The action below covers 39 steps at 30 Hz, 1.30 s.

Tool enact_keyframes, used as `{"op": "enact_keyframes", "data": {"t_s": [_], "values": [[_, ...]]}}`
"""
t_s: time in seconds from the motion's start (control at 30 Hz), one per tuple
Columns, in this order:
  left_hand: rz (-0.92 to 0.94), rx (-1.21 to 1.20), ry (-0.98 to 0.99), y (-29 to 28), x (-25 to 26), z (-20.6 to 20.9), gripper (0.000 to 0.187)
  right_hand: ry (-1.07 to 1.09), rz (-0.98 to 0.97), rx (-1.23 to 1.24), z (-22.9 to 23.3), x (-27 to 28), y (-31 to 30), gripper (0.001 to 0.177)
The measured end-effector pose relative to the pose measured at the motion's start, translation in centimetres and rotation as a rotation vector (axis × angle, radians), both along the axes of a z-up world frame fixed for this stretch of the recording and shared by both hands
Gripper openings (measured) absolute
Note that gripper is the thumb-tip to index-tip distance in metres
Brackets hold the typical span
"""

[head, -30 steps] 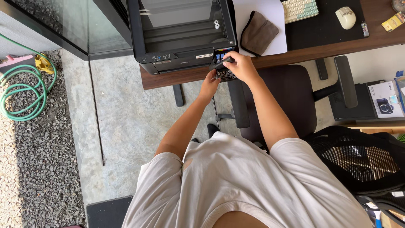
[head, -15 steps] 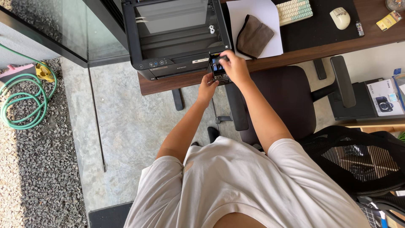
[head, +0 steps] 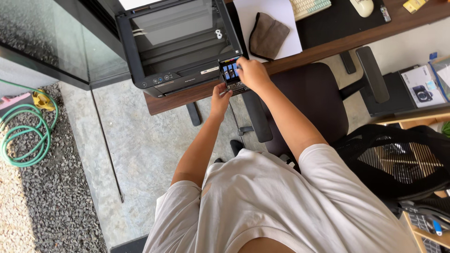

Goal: The person wipes the exterior and interior surfaces of a multifunction printer with a cloth, opens the scanner lid and cartridge cover, and uses a small brush to clean the cartridge area. They retrieve a new ink cartridge from a nearby shelf and place it on the desk.

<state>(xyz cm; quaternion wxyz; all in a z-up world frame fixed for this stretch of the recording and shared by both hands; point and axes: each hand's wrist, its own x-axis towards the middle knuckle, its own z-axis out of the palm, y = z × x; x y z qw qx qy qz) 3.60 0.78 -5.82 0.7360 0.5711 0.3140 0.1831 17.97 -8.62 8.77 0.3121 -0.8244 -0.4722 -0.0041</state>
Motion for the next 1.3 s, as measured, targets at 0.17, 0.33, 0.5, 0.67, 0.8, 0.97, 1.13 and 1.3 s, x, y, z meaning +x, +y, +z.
{"op": "enact_keyframes", "data": {"t_s": [0.17, 0.33, 0.5, 0.67, 0.8, 0.97, 1.13, 1.3], "values": [[0.002, -0.003, 0.054, 0.0, -0.3, 0.8, 0.044, 0.125, 0.014, -0.059, 0.1, 0.1, -0.9, 0.02], [0.001, -0.019, 0.07, 0.0, -0.3, 2.0, 0.046, 0.128, 0.081, 0.132, -1.0, -0.5, -0.9, 0.019], [-0.016, -0.003, 0.079, 0.1, -0.6, 2.7, 0.046, 0.036, -0.146, -0.092, 0.0, -1.2, -1.9, 0.016], [-0.016, -0.008, 0.095, 0.0, -0.8, 2.6, 0.046, 0.264, 0.159, 0.01, 2.2, -1.6, -4.2, 0.019], [-0.014, -0.019, 0.083, 0.1, -0.5, 1.9, 0.044, 0.039, -0.124, -0.13, 3.0, -2.0, -4.9, 0.017], [-0.049, 0.011, 0.052, 0.4, -0.6, 0.8, 0.047, 0.297, -0.031, -0.005, 3.1, -3.0, -4.7, 0.018], [-0.064, -0.05, 0.017, -0.1, -1.6, 1.5, 0.057, 0.14, -0.087, 0.05, 4.3, -4.6, -5.6, 0.015], [-0.057, 0.527, -0.038, -1.8, -3.5, 6.0, 0.065, 0.233, -0.265, 0.178, 7.0, -7.6, -8.3, 0.021]]}}
